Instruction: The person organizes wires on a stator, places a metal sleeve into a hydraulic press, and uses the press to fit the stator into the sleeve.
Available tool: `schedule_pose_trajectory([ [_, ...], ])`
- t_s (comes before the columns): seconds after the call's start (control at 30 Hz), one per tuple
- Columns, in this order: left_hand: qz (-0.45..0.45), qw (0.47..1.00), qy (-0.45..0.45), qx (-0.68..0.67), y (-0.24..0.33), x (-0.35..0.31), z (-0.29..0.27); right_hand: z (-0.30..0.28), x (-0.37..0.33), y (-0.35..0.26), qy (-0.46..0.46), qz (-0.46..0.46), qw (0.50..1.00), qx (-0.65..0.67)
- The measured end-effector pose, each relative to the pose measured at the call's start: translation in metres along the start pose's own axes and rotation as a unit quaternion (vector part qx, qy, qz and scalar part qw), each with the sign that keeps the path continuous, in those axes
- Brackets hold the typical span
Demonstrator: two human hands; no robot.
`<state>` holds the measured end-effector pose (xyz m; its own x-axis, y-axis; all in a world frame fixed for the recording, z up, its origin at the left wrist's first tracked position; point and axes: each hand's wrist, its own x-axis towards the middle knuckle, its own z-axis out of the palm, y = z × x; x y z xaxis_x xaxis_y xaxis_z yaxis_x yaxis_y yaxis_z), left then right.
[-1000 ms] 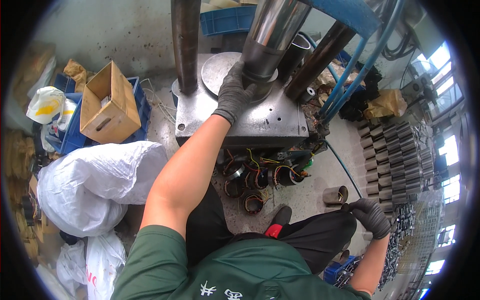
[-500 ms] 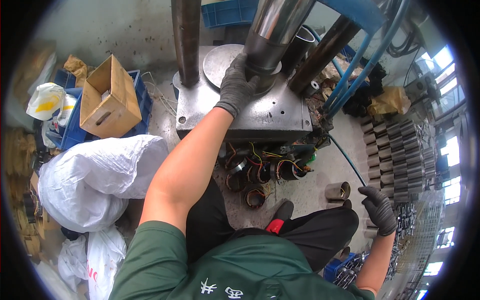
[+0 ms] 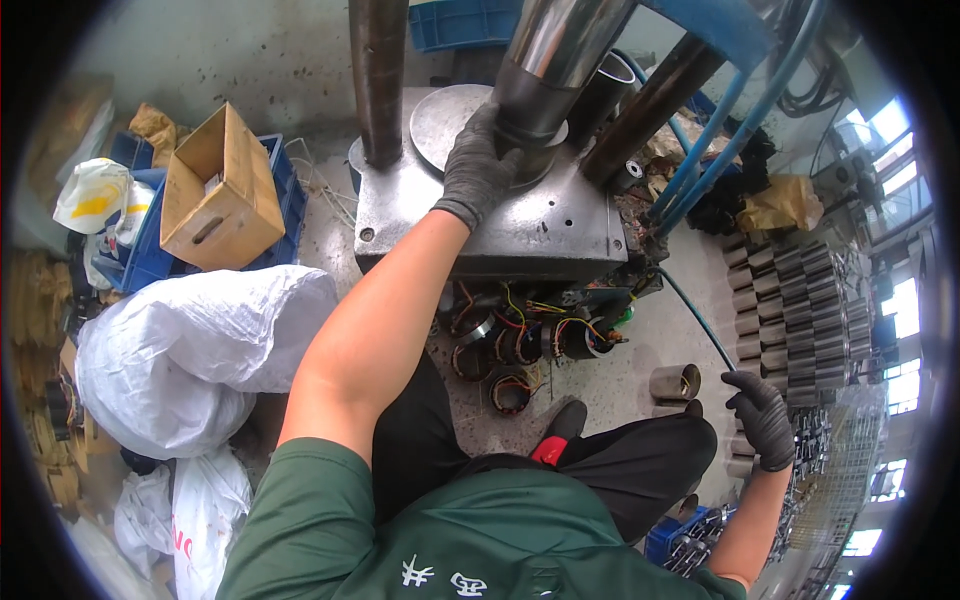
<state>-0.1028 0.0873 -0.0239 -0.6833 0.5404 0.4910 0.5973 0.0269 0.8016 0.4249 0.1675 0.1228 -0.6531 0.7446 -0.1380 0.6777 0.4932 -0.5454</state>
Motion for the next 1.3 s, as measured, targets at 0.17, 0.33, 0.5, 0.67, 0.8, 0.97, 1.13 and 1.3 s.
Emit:
schedule_pose_trajectory([
  [0.17,-0.005,1.000,-0.005,0.019,0.000,0.001,0.000,-0.002,0.000,-0.008,-0.125,0.029,0.991,-0.036],
  [0.33,-0.008,1.000,-0.009,0.014,0.005,-0.001,-0.003,0.001,-0.001,-0.002,-0.114,0.046,0.992,-0.003],
  [0.5,0.003,1.000,-0.001,0.015,-0.002,0.002,-0.001,-0.005,-0.001,-0.014,-0.050,0.073,0.996,0.001],
  [0.67,-0.005,1.000,-0.012,0.009,0.000,0.002,0.000,-0.004,-0.001,-0.003,-0.114,0.087,0.990,0.022],
  [0.8,-0.001,1.000,0.001,0.001,0.001,0.001,-0.001,-0.003,-0.002,-0.010,-0.115,0.090,0.989,0.013],
  [0.97,-0.001,1.000,-0.009,0.004,0.000,0.002,-0.002,-0.005,0.000,-0.014,-0.073,0.120,0.989,0.052],
  [1.13,-0.019,0.999,-0.029,-0.018,0.010,-0.001,-0.006,-0.003,-0.002,-0.006,-0.157,0.082,0.984,-0.010],
  [1.3,-0.006,1.000,-0.007,0.016,0.004,0.000,-0.004,-0.005,-0.002,-0.010,-0.086,0.070,0.994,0.008],
])
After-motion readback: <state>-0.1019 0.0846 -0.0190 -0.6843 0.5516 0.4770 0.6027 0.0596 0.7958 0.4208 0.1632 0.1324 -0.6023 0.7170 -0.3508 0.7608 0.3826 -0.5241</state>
